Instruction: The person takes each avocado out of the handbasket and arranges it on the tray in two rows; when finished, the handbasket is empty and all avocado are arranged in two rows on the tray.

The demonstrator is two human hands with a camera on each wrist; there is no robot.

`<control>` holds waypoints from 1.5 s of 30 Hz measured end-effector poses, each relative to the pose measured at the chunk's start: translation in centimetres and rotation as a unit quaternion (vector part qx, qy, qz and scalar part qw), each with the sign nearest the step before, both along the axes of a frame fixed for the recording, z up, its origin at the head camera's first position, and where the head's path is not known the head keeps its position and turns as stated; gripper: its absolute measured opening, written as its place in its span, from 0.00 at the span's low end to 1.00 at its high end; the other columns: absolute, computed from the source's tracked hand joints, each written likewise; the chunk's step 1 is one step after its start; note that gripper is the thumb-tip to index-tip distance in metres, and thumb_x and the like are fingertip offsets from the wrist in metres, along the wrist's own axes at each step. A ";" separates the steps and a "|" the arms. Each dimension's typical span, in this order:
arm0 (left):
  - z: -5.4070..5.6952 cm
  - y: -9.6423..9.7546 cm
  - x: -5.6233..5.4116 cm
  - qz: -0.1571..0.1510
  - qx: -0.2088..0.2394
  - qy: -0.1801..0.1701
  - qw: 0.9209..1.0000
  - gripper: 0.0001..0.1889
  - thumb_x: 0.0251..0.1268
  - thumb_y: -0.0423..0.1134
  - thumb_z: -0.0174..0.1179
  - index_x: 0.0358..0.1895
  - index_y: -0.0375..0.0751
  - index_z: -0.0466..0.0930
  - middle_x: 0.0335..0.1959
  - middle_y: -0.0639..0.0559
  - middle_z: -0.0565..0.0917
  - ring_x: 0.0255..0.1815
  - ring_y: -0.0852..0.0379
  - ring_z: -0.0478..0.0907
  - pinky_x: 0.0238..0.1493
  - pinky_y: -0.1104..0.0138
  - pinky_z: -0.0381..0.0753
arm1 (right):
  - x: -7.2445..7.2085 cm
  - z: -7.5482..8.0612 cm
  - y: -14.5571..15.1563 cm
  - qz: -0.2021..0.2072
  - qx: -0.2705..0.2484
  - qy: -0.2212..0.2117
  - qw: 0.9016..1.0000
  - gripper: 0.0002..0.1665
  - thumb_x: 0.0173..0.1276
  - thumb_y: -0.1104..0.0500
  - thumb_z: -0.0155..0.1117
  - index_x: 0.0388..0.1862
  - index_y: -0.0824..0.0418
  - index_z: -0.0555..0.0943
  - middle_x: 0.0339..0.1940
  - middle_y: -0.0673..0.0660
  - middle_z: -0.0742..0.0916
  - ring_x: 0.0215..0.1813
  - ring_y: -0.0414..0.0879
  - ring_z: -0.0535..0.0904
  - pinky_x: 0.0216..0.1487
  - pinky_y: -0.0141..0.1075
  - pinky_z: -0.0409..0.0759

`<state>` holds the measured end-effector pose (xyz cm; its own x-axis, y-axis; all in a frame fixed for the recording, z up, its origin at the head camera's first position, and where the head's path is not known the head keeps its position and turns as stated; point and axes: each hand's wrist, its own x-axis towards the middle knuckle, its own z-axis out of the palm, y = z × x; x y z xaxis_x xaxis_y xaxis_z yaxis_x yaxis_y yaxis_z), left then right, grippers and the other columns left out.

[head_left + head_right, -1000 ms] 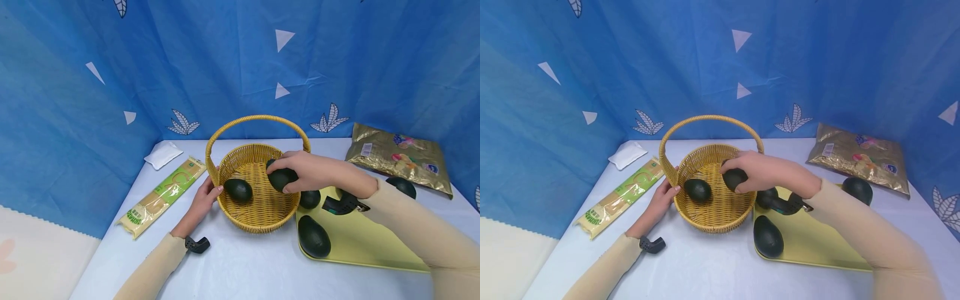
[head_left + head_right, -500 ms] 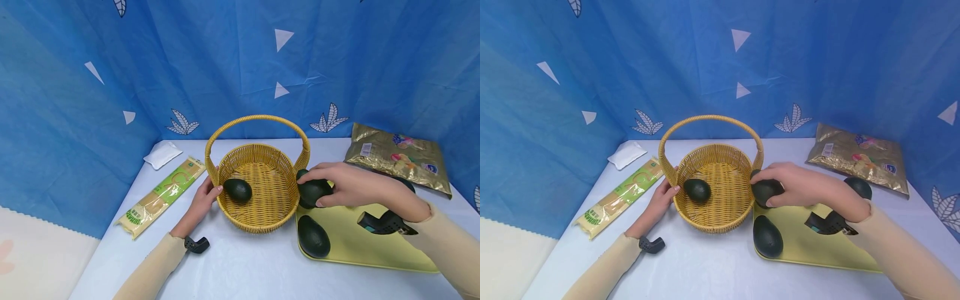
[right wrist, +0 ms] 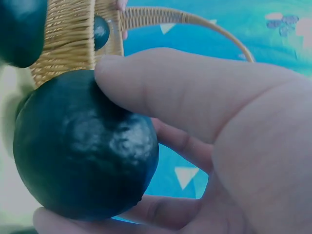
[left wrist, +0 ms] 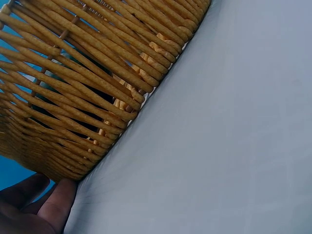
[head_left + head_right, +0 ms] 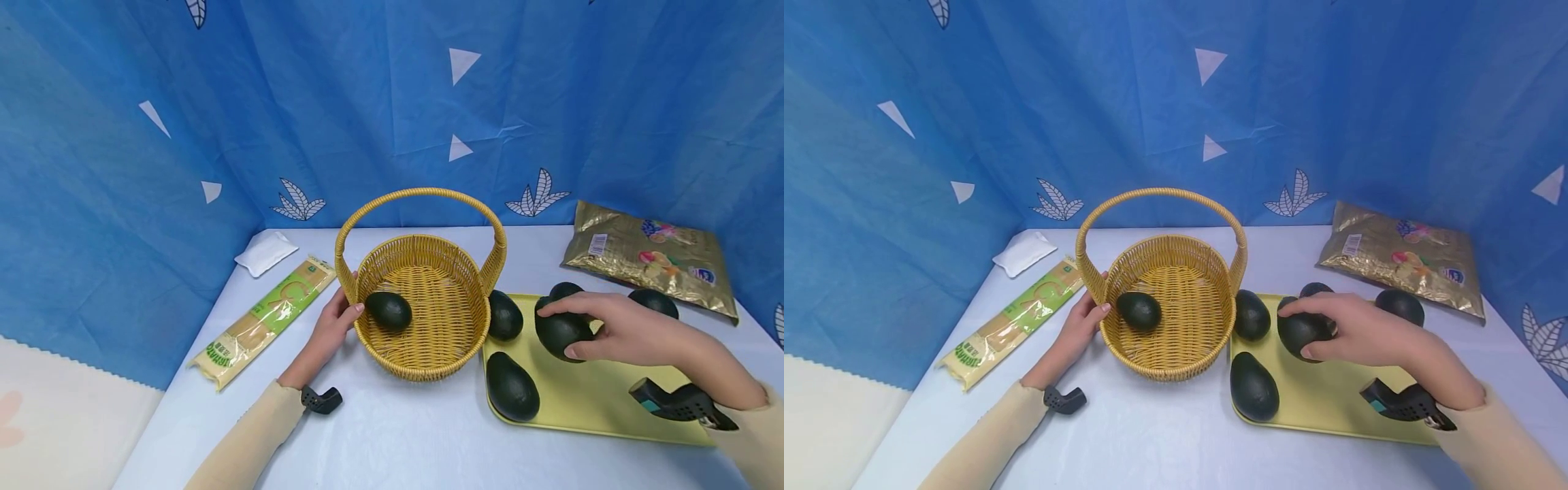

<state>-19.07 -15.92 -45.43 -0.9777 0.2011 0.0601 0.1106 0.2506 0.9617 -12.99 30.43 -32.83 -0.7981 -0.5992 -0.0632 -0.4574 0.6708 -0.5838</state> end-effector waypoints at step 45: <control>-0.1 -0.1 -0.1 -0.003 -0.001 0.010 1.000 0.35 0.77 0.43 0.52 0.83 0.58 0.51 0.76 0.38 0.69 0.71 0.41 0.72 0.62 0.49 0.84 | 5.6 -7.8 6.0 -0.041 -0.019 -0.135 0.990 0.34 0.73 0.57 0.66 0.74 0.64 0.69 0.70 0.37 0.76 0.46 0.27 0.80 0.35 0.29 0.79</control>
<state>-19.13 -15.97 -45.49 -0.9752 0.2064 0.0793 0.1314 0.2525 0.9586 -7.39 36.39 -40.66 -0.8014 -0.5389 -0.2593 -0.2260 0.6743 -0.7030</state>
